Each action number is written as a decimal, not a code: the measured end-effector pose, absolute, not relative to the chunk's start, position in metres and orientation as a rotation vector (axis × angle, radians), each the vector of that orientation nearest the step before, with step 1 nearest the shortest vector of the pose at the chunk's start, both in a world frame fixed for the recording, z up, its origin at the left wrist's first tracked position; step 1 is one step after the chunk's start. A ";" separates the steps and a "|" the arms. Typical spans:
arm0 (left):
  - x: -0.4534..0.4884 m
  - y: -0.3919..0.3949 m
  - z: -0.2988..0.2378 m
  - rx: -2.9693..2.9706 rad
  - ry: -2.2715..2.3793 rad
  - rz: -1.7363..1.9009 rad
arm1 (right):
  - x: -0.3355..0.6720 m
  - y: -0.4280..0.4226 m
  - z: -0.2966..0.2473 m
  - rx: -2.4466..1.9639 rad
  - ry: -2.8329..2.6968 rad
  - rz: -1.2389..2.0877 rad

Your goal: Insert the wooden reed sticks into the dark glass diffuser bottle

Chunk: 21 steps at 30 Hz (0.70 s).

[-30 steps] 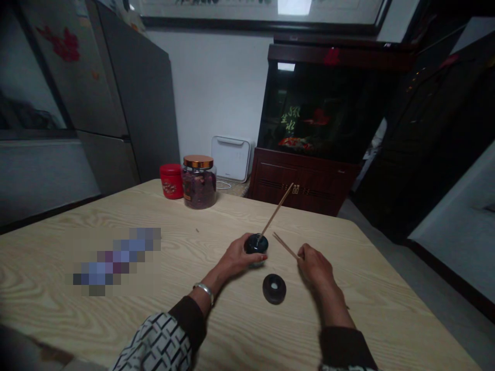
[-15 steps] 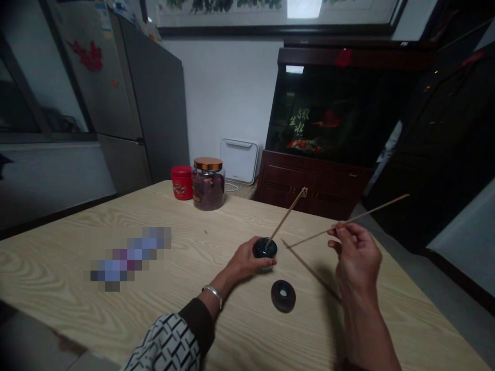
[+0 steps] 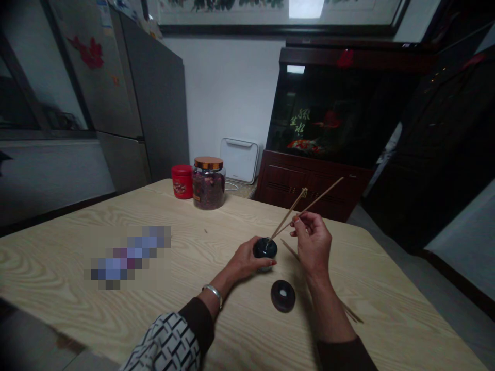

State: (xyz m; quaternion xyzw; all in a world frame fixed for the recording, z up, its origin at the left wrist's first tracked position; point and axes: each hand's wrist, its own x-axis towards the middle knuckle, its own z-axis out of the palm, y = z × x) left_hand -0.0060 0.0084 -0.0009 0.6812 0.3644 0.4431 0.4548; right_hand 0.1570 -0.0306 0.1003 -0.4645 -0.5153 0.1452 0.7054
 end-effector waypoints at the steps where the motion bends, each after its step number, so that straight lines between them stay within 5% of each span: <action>1: -0.006 0.008 -0.001 1.685 0.902 1.094 | 0.155 -0.030 0.097 -1.052 -1.164 0.353; 9: -0.007 0.007 0.001 1.712 0.906 1.092 | 0.166 -0.034 0.074 -1.303 -1.394 0.551; 21: -0.007 0.008 -0.001 1.714 0.893 1.099 | 0.248 -0.067 0.016 -2.247 -1.886 -0.121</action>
